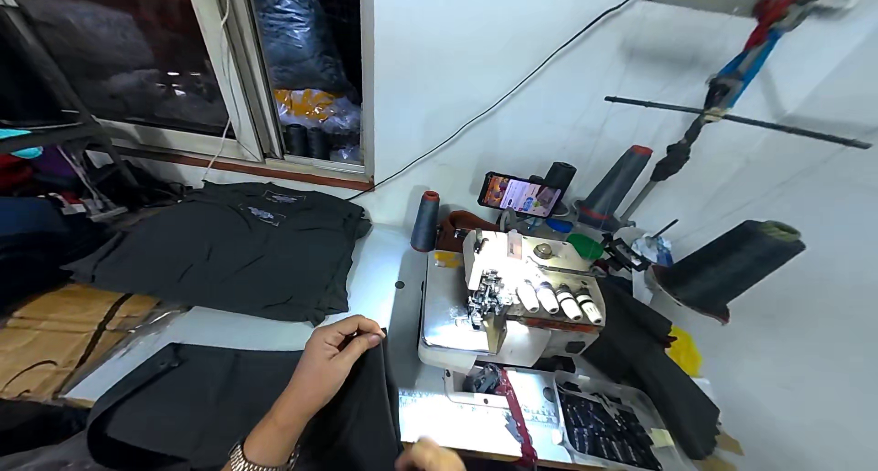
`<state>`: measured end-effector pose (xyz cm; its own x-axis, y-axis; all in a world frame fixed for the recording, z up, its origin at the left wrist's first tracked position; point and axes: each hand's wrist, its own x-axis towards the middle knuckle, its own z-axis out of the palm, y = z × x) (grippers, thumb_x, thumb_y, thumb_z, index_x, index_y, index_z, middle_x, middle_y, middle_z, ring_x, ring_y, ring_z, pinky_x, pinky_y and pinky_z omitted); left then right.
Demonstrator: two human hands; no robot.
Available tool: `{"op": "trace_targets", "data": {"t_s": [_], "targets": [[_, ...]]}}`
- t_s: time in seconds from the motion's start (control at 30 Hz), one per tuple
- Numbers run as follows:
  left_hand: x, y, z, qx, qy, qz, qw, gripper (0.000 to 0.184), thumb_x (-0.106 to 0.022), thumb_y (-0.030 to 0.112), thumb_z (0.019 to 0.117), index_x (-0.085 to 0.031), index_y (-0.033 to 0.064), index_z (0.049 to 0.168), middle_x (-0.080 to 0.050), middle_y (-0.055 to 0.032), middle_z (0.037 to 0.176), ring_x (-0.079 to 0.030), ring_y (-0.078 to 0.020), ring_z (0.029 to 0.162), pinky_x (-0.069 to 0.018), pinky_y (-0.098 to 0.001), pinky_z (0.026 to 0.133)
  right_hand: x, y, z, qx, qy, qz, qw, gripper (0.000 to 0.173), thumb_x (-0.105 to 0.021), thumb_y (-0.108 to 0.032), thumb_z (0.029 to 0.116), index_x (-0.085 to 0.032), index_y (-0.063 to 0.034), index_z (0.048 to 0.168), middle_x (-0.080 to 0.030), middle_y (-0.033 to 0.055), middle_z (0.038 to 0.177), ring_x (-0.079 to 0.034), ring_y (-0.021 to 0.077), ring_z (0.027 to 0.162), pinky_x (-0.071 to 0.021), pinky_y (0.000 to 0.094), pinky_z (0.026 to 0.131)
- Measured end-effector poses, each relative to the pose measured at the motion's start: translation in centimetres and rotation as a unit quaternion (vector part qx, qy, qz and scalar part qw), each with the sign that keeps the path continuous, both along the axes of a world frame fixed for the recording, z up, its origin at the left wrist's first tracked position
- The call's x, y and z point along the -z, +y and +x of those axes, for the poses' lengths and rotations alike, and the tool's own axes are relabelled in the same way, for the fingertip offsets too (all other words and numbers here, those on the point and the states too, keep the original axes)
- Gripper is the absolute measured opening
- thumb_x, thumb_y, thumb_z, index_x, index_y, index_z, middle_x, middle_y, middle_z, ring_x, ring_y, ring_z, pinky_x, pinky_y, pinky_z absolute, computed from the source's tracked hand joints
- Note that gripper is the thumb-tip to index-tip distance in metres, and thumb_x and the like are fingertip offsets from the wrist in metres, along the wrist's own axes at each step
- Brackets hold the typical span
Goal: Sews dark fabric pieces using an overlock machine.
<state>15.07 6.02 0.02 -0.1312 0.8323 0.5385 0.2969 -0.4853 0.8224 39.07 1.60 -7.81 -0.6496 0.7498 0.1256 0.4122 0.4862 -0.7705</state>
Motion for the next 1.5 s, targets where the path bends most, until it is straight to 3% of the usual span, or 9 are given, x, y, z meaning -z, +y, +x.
{"op": "trace_targets", "data": {"t_s": [0.1, 0.23, 0.43, 0.6, 0.87, 1.0, 1.1, 1.2, 1.5], "targets": [[0.5, -0.4, 0.7, 0.023, -0.012, 0.013, 1.0, 0.01, -0.067, 0.013, 0.0929, -0.077, 0.0109, 0.093, -0.075, 0.0006, 0.094, -0.071, -0.0088, 0.088, -0.0591, -0.0223, 0.08, -2.6, 2.7, -3.3, 0.092, 0.238, 0.17, 0.952, 0.02, -0.075, -0.013, 0.0874, -0.065, 0.0019, 0.097, -0.067, 0.0148, 0.101, -0.066, 0.0168, 0.096, -0.0562, 0.0276, 0.083], [0.4, -0.9, 1.4, 0.033, 0.002, 0.047, 0.998, 0.01, -0.069, 0.016, 0.0939, -0.078, 0.0117, 0.094, -0.075, 0.0, 0.095, -0.071, -0.0091, 0.09, -0.059, -0.022, 0.082, -4.8, 5.1, -8.3, 0.138, 0.35, 0.222, 0.899, 0.022, -0.074, -0.004, 0.0799, -0.06, 0.0032, 0.096, -0.063, 0.0138, 0.101, -0.065, 0.012, 0.096, -0.0558, 0.02, 0.084], [0.1, -1.5, 0.6, -0.043, 0.008, 0.054, 0.998, 0.012, -0.068, 0.02, 0.0934, -0.078, 0.0141, 0.093, -0.075, 0.0025, 0.094, -0.071, -0.0086, 0.088, -0.0589, -0.0213, 0.08, -0.9, 2.7, -9.2, 0.184, 0.285, 0.161, 0.927, 0.016, -0.06, 0.001, 0.0793, -0.069, 0.0045, 0.092, -0.064, 0.0091, 0.081, -0.062, 0.0089, 0.069, -0.0519, 0.0198, 0.061], [-0.1, 0.8, 1.7, -0.073, 0.018, 0.026, 0.997, 0.01, -0.066, 0.014, 0.0916, -0.076, 0.0127, 0.092, -0.074, 0.0057, 0.088, -0.07, -0.0031, 0.081, -0.0583, -0.0195, 0.076, 1.5, 1.5, -6.6, 0.193, 0.304, 0.114, 0.926, 0.012, -0.063, -0.001, 0.0885, -0.073, 0.0063, 0.086, -0.07, 0.0119, 0.082, -0.068, 0.0093, 0.078, -0.0562, 0.0192, 0.075], [-1.4, 8.0, 10.4, 0.087, 0.0, 0.03, 0.996, 0.012, -0.071, -0.002, 0.0886, -0.07, 0.0061, 0.097, -0.072, 0.0003, 0.087, -0.069, -0.0068, 0.079, -0.0585, -0.0225, 0.076, -4.2, 1.1, 0.9, 0.335, 0.355, 0.019, 0.873, 0.011, -0.058, 0.005, 0.0908, -0.068, 0.0045, 0.086, -0.066, -0.0011, 0.071, -0.059, -0.0053, 0.063, -0.0512, 0.0126, 0.062], [0.6, 8.4, 11.7, 0.01, 0.156, 0.06, 0.986, 0.001, -0.074, 0.009, 0.0869, -0.073, 0.0086, 0.088, -0.067, 0.0011, 0.094, -0.066, -0.0056, 0.089, -0.0577, -0.0228, 0.082, -2.4, 1.1, 2.5, 0.267, 0.371, -0.053, 0.888, 0.013, -0.061, 0.009, 0.0872, -0.065, 0.0067, 0.1, -0.072, 0.0024, 0.084, -0.067, -0.0001, 0.075, -0.0571, 0.0186, 0.071], [1.8, 6.6, 12.4, -0.104, 0.327, 0.127, 0.931, 0.017, -0.064, 0.02, 0.0945, -0.079, 0.0128, 0.09, -0.068, -0.006, 0.105, -0.064, -0.0216, 0.103, -0.0513, -0.041, 0.093, -0.9, 1.0, 2.3, 0.223, 0.361, -0.102, 0.9, 0.029, -0.061, 0.01, 0.0876, -0.059, 0.0105, 0.116, -0.075, 0.0078, 0.095, -0.071, 0.004, 0.086, -0.0588, 0.0233, 0.08], [2.3, 3.5, 14.0, -0.195, 0.435, 0.112, 0.872, 0.028, -0.057, 0.017, 0.097, -0.078, 0.0107, 0.113, -0.075, -0.0079, 0.117, -0.071, -0.03, 0.11, -0.0482, -0.0608, 0.096, 0.1, 1.1, 2.5, 0.221, 0.34, -0.097, 0.909, 0.024, -0.058, 0.007, 0.0899, -0.062, 0.0121, 0.113, -0.074, 0.0088, 0.091, -0.07, 0.0027, 0.082, -0.0578, 0.0219, 0.079], [3.7, 4.1, 15.1, -0.215, 0.439, 0.106, 0.866, 0.039, -0.049, 0.01, 0.0979, -0.075, 0.0188, 0.125, -0.07, -0.0057, 0.132, -0.065, -0.0292, 0.126, -0.044, -0.0626, 0.106, 0.3, 1.7, 3.2, 0.263, 0.336, -0.065, 0.902, 0.015, -0.056, 0.007, 0.0878, -0.069, 0.0094, 0.094, -0.069, 0.0032, 0.075, -0.061, -0.0037, 0.066, -0.0511, 0.0151, 0.065]]}}
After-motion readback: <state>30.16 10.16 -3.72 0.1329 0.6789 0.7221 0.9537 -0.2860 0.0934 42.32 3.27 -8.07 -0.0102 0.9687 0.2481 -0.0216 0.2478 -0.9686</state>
